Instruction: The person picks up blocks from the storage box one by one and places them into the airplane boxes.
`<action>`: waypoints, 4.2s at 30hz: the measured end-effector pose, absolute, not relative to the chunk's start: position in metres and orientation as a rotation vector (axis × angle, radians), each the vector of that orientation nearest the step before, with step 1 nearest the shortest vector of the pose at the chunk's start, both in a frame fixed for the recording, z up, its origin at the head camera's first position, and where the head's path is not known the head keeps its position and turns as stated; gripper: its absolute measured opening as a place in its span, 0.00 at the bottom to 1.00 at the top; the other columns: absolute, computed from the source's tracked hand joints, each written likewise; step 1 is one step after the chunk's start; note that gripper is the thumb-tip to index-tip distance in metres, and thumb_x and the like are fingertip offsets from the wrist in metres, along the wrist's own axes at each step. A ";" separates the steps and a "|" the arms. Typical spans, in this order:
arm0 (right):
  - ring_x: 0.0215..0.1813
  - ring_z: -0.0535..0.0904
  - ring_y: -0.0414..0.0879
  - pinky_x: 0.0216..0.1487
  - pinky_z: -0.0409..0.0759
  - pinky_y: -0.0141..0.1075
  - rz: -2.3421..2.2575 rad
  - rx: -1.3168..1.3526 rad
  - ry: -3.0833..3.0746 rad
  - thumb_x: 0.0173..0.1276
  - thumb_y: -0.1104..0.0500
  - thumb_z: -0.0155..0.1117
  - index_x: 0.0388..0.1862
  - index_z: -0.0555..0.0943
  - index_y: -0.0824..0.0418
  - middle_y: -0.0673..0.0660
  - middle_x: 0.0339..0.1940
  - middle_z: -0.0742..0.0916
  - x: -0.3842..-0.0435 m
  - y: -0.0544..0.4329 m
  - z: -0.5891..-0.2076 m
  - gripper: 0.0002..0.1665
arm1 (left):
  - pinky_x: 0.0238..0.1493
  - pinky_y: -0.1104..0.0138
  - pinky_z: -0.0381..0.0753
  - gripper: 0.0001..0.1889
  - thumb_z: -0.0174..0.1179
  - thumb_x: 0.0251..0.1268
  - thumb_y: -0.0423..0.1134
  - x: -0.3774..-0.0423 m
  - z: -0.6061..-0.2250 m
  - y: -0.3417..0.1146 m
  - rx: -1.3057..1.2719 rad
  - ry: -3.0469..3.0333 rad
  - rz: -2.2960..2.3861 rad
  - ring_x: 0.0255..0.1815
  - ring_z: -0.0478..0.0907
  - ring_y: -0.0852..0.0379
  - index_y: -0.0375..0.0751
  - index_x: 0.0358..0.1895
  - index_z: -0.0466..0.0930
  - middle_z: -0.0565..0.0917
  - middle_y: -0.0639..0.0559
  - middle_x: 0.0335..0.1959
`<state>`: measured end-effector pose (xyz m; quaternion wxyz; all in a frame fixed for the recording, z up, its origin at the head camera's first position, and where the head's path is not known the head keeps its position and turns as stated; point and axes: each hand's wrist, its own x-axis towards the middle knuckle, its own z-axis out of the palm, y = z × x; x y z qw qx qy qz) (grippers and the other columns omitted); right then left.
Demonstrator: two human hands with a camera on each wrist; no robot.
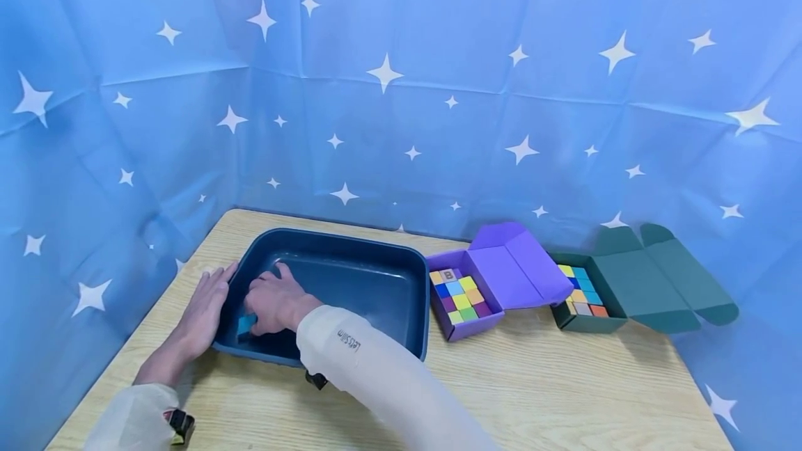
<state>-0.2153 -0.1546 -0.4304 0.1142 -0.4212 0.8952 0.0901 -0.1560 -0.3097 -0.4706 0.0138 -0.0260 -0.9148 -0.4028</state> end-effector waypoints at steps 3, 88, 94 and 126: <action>0.74 0.59 0.37 0.81 0.44 0.48 0.226 -1.239 2.627 0.63 0.35 0.63 0.40 0.83 0.32 0.33 0.62 0.77 -0.220 -0.147 -0.426 0.09 | 0.72 0.32 0.30 0.31 0.20 0.81 0.51 -0.155 -0.471 -0.309 -0.086 -2.844 -1.256 0.78 0.27 0.27 0.40 0.79 0.43 0.44 0.25 0.77; 0.81 0.49 0.60 0.77 0.37 0.64 0.602 -0.868 2.902 0.64 0.44 0.68 0.52 0.84 0.39 0.56 0.78 0.66 -0.310 0.194 -0.420 0.17 | 0.75 0.38 0.25 0.29 0.21 0.82 0.47 -0.156 -0.475 -0.308 -0.170 -2.811 -1.194 0.78 0.31 0.26 0.37 0.78 0.44 0.49 0.23 0.75; 0.81 0.49 0.60 0.78 0.35 0.63 0.581 -0.861 2.909 0.65 0.45 0.67 0.54 0.84 0.42 0.56 0.76 0.68 -0.307 0.189 -0.418 0.18 | 0.75 0.38 0.25 0.29 0.21 0.81 0.48 -0.155 -0.475 -0.308 -0.168 -2.812 -1.200 0.78 0.31 0.26 0.37 0.78 0.44 0.48 0.23 0.75; 0.62 0.78 0.46 0.63 0.77 0.49 -0.124 -1.219 3.013 0.66 0.45 0.66 0.64 0.78 0.49 0.49 0.61 0.83 -0.191 0.195 -0.441 0.28 | 0.75 0.38 0.22 0.29 0.20 0.81 0.47 -0.151 -0.477 -0.308 -0.162 -2.852 -1.167 0.78 0.27 0.27 0.38 0.79 0.40 0.46 0.23 0.76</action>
